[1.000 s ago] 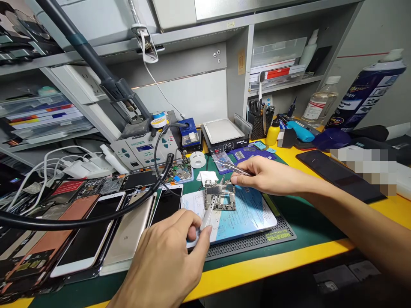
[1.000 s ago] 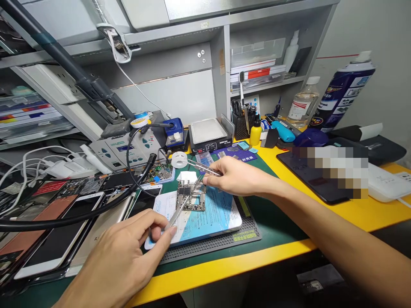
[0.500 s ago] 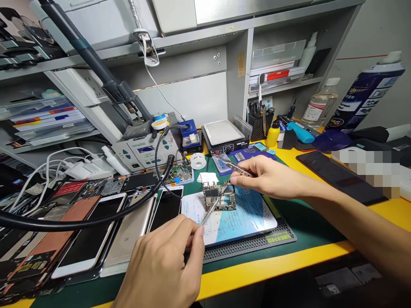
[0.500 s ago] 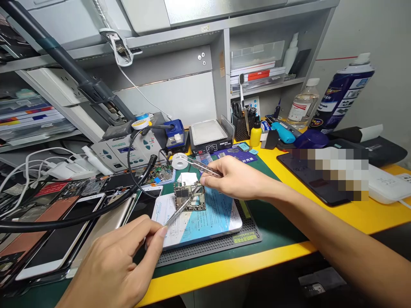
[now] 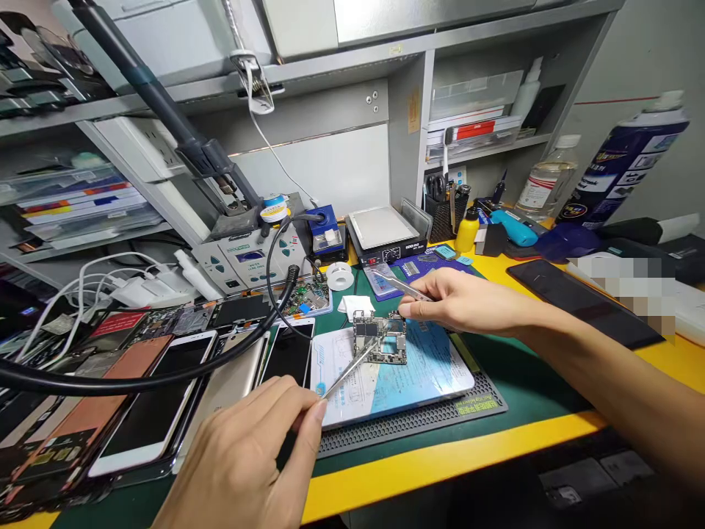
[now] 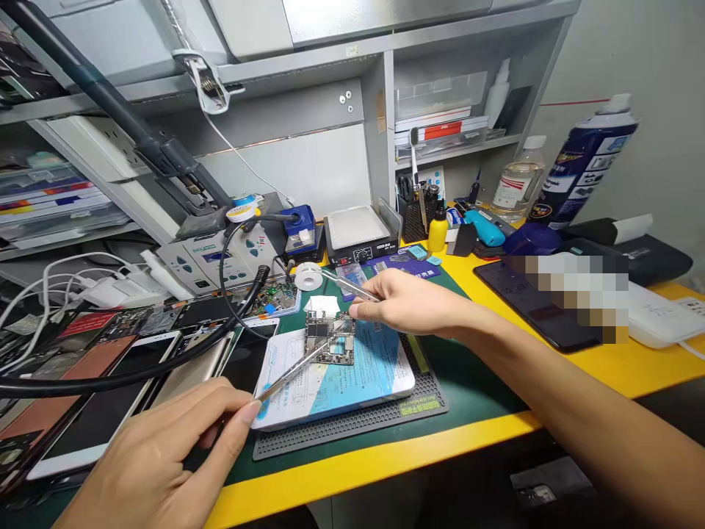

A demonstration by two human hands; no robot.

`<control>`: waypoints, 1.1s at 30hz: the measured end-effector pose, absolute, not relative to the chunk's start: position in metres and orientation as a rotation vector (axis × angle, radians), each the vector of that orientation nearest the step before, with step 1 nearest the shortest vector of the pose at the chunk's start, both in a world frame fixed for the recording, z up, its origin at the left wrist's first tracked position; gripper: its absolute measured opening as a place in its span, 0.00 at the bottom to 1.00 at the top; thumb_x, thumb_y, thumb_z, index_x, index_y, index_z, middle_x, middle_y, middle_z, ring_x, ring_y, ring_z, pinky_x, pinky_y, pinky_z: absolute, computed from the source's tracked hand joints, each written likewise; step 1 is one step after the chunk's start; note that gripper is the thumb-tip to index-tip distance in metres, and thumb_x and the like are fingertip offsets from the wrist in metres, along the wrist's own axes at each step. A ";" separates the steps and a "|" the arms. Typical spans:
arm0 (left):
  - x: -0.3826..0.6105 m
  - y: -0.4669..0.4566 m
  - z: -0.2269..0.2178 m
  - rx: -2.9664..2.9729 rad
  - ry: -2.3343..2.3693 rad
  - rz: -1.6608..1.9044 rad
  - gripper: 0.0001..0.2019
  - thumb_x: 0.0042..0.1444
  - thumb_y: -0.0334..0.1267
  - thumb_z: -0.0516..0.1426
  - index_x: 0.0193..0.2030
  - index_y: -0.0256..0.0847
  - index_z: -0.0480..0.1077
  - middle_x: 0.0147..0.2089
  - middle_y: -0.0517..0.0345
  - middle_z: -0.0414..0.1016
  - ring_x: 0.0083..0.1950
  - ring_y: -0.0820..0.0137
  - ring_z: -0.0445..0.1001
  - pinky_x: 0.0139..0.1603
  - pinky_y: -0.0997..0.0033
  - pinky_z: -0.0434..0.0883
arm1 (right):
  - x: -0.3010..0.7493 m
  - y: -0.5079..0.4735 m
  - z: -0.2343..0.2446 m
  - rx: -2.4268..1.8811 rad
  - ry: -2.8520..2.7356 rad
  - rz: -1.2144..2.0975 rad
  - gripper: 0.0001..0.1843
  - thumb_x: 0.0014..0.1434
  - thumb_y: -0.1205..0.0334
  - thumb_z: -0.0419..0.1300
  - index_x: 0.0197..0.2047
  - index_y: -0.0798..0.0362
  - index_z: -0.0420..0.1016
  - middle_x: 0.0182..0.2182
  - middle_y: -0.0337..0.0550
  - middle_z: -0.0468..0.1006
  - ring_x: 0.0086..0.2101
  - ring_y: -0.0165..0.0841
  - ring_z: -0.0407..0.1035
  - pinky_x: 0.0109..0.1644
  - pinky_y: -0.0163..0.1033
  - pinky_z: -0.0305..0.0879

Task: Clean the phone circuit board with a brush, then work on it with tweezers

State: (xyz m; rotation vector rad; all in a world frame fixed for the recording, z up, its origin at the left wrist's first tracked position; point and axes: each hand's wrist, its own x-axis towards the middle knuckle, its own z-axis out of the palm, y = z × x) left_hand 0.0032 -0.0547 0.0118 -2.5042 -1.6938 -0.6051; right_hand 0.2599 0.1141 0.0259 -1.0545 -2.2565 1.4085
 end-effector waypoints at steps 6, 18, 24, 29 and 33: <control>0.005 -0.054 0.013 -2.531 -1.640 -0.643 0.07 0.66 0.32 0.52 0.35 0.43 0.65 0.29 0.63 0.66 0.29 0.71 0.64 0.31 0.67 0.57 | 0.261 0.116 0.026 -1.050 -2.181 1.548 0.26 0.57 0.49 0.65 0.22 0.50 0.53 0.17 0.27 0.48 0.18 0.23 0.41 0.22 0.35 0.34; 0.006 -0.050 0.010 -2.569 -1.606 -0.737 0.04 0.65 0.30 0.54 0.39 0.42 0.67 0.31 0.61 0.67 0.31 0.71 0.66 0.32 0.67 0.59 | 0.266 0.120 0.025 -1.019 -2.220 1.656 0.23 0.61 0.48 0.63 0.24 0.52 0.60 0.13 0.26 0.51 0.16 0.22 0.42 0.20 0.34 0.35; 0.006 -0.050 0.008 -2.584 -1.612 -0.738 0.03 0.64 0.29 0.55 0.40 0.42 0.67 0.32 0.61 0.67 0.32 0.72 0.68 0.32 0.68 0.61 | 0.264 0.118 0.028 -1.040 -2.286 1.565 0.22 0.59 0.47 0.65 0.26 0.52 0.60 0.17 0.27 0.51 0.19 0.22 0.43 0.21 0.33 0.36; 0.005 -0.051 0.007 -2.583 -1.601 -0.725 0.02 0.63 0.31 0.56 0.41 0.42 0.67 0.31 0.61 0.68 0.31 0.73 0.68 0.31 0.69 0.61 | 0.265 0.118 0.029 -1.080 -2.319 1.514 0.24 0.59 0.45 0.63 0.25 0.51 0.59 0.19 0.28 0.49 0.20 0.23 0.42 0.22 0.34 0.36; 0.004 -0.053 0.006 -2.580 -1.578 -0.695 0.02 0.63 0.31 0.56 0.40 0.42 0.67 0.31 0.62 0.67 0.30 0.73 0.69 0.30 0.69 0.61 | 0.265 0.117 0.029 -1.106 -2.329 1.501 0.25 0.59 0.44 0.63 0.25 0.51 0.58 0.19 0.28 0.49 0.20 0.23 0.42 0.22 0.34 0.36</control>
